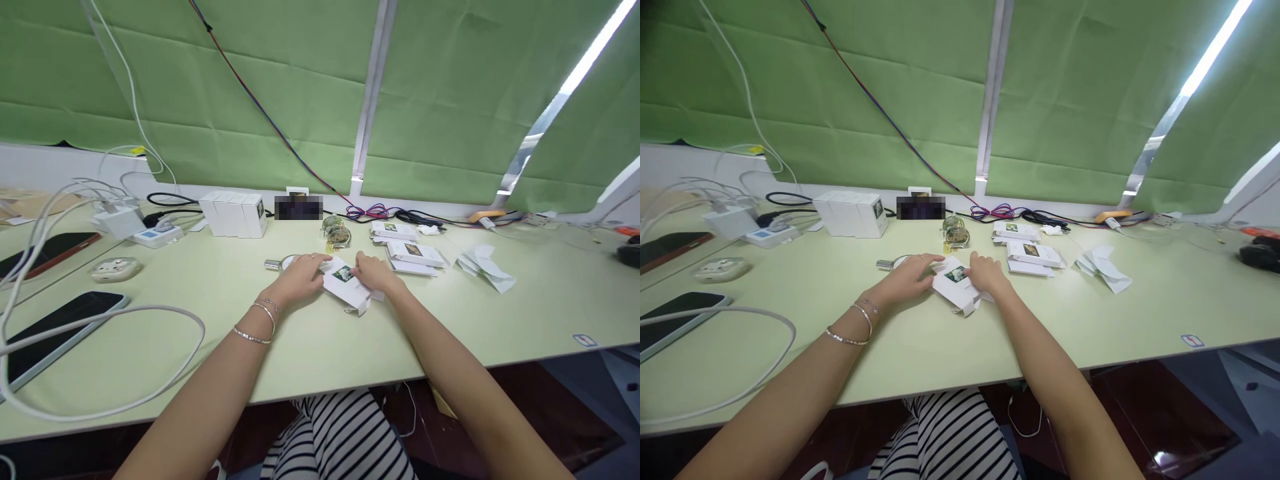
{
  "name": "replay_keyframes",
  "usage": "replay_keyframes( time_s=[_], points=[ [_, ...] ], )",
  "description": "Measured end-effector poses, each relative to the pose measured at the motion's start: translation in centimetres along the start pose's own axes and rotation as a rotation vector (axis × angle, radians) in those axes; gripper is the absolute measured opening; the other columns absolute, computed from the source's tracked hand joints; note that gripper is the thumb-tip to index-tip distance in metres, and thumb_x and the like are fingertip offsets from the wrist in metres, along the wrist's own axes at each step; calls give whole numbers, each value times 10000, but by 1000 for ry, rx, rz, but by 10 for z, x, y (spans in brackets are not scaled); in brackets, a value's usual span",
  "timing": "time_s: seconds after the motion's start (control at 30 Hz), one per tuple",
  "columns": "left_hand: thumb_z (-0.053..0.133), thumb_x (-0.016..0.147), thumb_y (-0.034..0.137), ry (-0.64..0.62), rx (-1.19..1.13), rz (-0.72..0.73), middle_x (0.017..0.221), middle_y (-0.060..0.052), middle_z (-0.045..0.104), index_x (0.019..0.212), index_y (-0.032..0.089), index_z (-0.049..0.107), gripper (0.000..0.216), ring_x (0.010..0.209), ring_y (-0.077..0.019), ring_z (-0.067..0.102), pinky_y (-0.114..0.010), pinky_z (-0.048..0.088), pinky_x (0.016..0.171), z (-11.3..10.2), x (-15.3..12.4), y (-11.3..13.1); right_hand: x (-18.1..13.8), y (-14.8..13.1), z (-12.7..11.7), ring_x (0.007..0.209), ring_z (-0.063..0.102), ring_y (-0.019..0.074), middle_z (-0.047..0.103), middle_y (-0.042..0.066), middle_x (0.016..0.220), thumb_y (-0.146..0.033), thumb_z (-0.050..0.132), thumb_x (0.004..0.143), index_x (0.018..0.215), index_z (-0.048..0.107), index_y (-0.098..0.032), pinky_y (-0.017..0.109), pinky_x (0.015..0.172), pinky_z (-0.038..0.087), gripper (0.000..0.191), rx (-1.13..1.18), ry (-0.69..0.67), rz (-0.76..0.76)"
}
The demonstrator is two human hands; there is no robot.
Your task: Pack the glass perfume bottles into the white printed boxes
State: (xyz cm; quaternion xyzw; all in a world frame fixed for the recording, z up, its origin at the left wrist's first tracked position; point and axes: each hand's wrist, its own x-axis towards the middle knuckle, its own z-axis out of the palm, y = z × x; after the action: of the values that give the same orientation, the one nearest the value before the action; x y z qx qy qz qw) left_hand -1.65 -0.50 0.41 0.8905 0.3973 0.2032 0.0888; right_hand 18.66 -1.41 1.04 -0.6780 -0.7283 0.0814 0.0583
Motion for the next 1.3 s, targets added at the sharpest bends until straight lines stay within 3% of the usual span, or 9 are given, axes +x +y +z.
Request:
replay_keyframes(
  time_s=[0.2,0.37,0.47,0.57,0.63,0.73,0.9,1.17,1.3],
  points=[
    [378,779,167,-56,42,32,1143,-47,606,1105,225,570,383,1024,-231,549,-382,363,920,-1,0,5,-2,13,-15,864,581,211,648,96,941,-392,381,880,877,499,-197,290,695,396,227,279,177,83],
    [362,789,170,-47,101,3,1101,-55,605,1053,224,579,346,1002,-235,546,-388,353,893,1,1,6,-8,33,-24,794,600,181,656,59,909,-512,458,817,1065,473,-208,287,680,445,394,677,-55,96],
    [383,805,219,-30,121,6,1085,-55,603,1037,228,590,312,998,-240,536,-392,339,902,4,2,8,-7,35,-23,820,590,191,634,69,920,-295,578,759,1149,458,-175,305,725,448,425,489,104,78],
    [416,813,277,-22,184,24,1064,-60,605,1005,227,611,278,981,-249,528,-406,330,898,7,2,12,-8,21,-18,997,543,230,600,124,1043,-233,479,818,1107,531,-142,349,878,397,308,197,330,34],
    [402,831,292,-24,221,34,1041,-63,615,972,222,627,274,975,-249,523,-409,334,879,9,3,13,-14,5,-13,1105,499,255,559,144,1172,-332,426,860,1158,528,-146,367,946,356,365,111,235,-92],
    [353,854,235,23,237,-21,1012,-60,640,937,220,646,304,1017,-243,505,-408,328,876,8,4,9,-30,-16,-2,1287,336,327,342,161,1419,-533,461,807,1361,343,-158,423,1015,292,680,17,-129,-231],
    [323,839,143,231,252,-310,1090,-80,624,1049,189,610,359,1054,-239,497,-405,337,893,-4,2,-4,-63,-22,9,1380,99,323,99,138,1507,-525,291,880,1432,178,-156,496,1078,156,674,-18,-201,-205],
    [366,800,141,105,292,-785,1191,-189,520,1133,134,527,370,1100,-361,458,-520,385,819,-13,-3,-6,-135,44,11,1385,120,245,140,41,1503,-483,202,909,1421,228,-228,482,1105,175,573,-53,-134,-101],
    [335,830,162,29,278,-761,1144,-190,558,1105,101,525,340,1058,-356,495,-454,417,792,-15,-3,-7,-148,104,12,1369,182,261,186,43,1492,-452,190,909,1412,252,-245,534,1070,237,547,-110,-80,9]
  ],
)
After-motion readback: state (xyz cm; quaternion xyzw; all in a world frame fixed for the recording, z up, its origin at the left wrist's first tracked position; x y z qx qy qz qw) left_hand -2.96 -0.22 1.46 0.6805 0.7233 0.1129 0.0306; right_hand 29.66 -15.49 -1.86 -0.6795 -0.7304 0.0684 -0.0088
